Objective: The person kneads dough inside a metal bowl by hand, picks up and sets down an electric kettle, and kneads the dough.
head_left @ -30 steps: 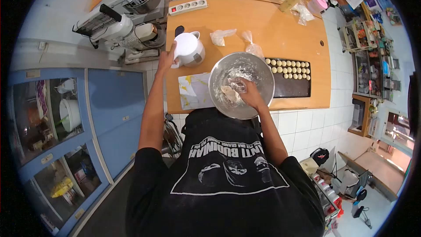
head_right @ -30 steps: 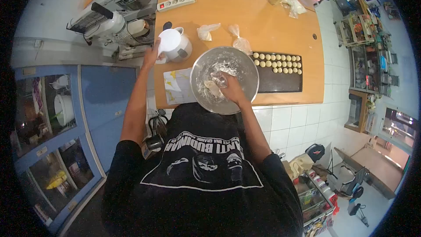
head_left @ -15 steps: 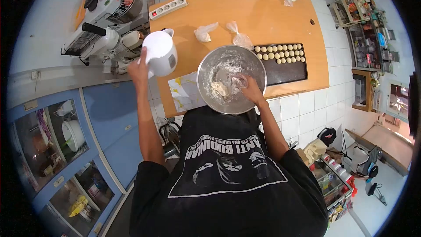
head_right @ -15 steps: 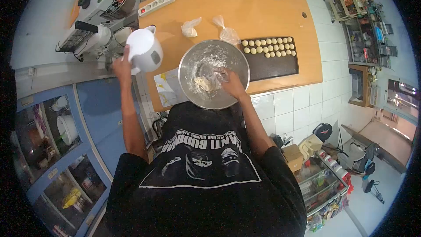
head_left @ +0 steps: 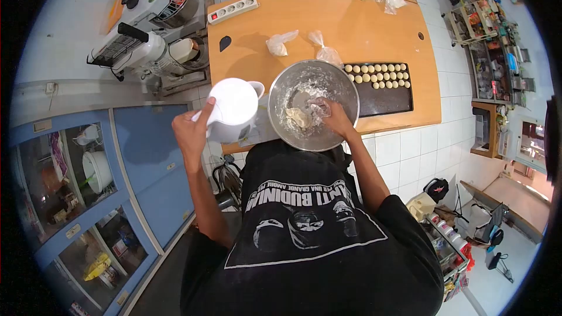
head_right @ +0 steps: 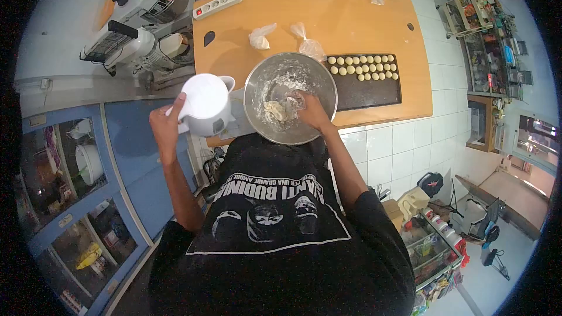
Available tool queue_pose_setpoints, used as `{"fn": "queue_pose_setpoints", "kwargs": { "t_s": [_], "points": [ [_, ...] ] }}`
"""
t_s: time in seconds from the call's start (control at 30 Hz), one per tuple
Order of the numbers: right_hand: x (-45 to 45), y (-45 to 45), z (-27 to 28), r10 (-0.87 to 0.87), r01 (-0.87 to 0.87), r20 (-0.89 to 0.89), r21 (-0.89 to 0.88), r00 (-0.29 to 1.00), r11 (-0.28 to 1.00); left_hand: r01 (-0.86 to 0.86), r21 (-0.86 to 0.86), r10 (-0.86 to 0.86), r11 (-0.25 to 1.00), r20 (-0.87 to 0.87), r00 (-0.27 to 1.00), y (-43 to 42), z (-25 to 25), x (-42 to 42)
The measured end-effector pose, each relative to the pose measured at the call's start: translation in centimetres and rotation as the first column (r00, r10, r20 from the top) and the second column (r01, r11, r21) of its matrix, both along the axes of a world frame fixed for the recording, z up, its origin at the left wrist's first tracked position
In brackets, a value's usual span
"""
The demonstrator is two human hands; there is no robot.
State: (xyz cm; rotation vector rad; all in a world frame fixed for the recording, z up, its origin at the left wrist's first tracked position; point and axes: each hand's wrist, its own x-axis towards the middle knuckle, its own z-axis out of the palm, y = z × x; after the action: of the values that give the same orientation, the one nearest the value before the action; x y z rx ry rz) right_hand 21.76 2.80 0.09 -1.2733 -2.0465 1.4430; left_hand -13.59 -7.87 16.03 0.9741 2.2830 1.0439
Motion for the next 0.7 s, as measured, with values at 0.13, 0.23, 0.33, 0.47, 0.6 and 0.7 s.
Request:
{"fn": "queue_pose_setpoints", "kwargs": {
  "t_s": [0.13,0.23,0.33,0.47,0.6,0.7],
  "points": [
    [0.2,-0.1,-0.3,-0.009,0.009,0.015,0.019,1.000,1.000,0.080,-0.028,-0.082,0.996,-0.081,0.993,-0.4,0.7,1.9],
    [0.2,-0.3,-0.7,-0.037,0.037,0.014,0.026,0.999,0.999,0.112,-0.018,-0.113,0.994,-0.096,0.989,0.0,1.4,2.6],
    [0.0,-0.4,-0.3,-0.004,0.004,0.006,0.041,1.000,0.999,0.161,-0.101,-0.173,0.982,-0.120,0.978,0.6,1.9,3.1],
    [0.2,-0.7,-0.3,-0.021,0.019,0.027,0.045,0.999,0.999,0.205,-0.128,-0.222,0.970,-0.140,0.965,1.5,2.4,3.8],
    [0.5,-0.9,-0.4,-0.032,0.032,0.000,0.004,0.999,0.999,0.263,-0.135,-0.283,0.955,-0.162,0.945,2.0,3.0,4.3],
    [0.3,-0.9,0.6,-0.042,0.042,-0.017,-0.021,0.999,0.999,0.316,-0.171,-0.345,0.933,-0.186,0.920,2.2,2.9,4.2]
  ]
}}
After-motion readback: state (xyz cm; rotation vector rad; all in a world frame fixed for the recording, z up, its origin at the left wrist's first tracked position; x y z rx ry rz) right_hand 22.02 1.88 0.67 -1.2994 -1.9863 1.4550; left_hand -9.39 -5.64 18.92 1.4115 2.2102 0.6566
